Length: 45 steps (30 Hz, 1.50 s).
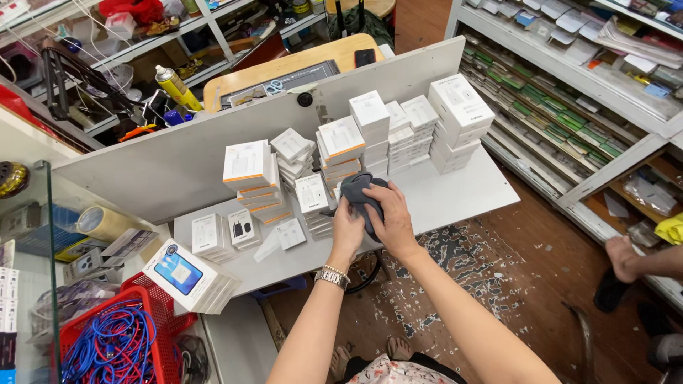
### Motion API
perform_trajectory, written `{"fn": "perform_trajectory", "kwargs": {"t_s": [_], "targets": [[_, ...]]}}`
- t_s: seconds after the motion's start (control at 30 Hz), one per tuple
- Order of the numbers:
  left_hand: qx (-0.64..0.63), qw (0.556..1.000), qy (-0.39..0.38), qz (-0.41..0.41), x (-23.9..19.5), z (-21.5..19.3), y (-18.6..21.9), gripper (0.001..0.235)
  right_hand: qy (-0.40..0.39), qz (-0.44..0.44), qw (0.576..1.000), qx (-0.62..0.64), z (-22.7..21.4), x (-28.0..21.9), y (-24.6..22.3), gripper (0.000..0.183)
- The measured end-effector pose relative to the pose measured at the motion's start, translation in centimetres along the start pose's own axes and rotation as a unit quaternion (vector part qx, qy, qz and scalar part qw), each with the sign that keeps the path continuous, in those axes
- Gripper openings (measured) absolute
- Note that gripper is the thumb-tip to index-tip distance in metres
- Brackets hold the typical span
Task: The person wipes small white boxes with a dark cloth on a table, then places them onto a glass shelf. The person handles the boxes one at a time, wiping them before stacking them on the shelf.
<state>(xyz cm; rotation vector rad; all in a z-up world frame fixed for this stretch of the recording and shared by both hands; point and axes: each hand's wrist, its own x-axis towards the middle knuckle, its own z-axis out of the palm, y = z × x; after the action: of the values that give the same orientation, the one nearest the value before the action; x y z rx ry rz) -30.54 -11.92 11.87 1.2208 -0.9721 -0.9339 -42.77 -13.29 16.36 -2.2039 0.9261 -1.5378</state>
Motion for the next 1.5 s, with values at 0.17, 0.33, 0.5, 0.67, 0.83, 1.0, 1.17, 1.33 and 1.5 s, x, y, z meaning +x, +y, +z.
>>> {"fn": "perform_trajectory", "kwargs": {"t_s": [0.17,0.33,0.5,0.67,0.83,1.0,1.17,1.33,1.5], "targets": [[-0.111,0.992,-0.021,-0.048,-1.0,-1.1,1.4,0.039,0.043,0.277,0.959,0.04,-3.0,-1.7,6.2,0.025],[0.134,0.979,-0.131,0.077,0.4,-3.0,4.6,0.041,0.057,0.404,0.824,0.393,-4.8,1.2,8.9,0.039],[0.151,0.963,-0.215,0.067,0.2,-2.5,6.0,0.042,-0.229,0.338,0.83,0.38,-6.0,5.1,7.3,0.049],[0.225,0.945,-0.239,0.0,0.9,-3.1,6.5,0.037,-0.361,0.315,0.809,0.341,-6.8,6.8,4.9,0.048],[0.161,0.948,-0.276,0.015,0.4,-3.7,5.8,0.045,-0.416,0.366,0.776,0.3,-6.8,7.1,4.5,0.046],[0.133,0.954,-0.269,0.019,0.9,-3.3,5.4,0.045,-0.387,0.281,0.836,0.269,-6.4,7.4,5.1,0.039],[0.037,0.968,-0.241,-0.06,1.2,-4.6,5.4,0.052,-0.402,0.305,0.824,0.257,-6.6,7.7,5.4,0.037],[0.127,0.963,-0.236,0.01,1.3,-4.0,5.1,0.051,-0.391,0.292,0.839,0.242,-6.4,7.8,5.3,0.036],[0.122,0.965,-0.233,0.007,1.3,-4.3,5.9,0.048,-0.388,0.328,0.816,0.276,-6.6,7.4,5.3,0.033]]}}
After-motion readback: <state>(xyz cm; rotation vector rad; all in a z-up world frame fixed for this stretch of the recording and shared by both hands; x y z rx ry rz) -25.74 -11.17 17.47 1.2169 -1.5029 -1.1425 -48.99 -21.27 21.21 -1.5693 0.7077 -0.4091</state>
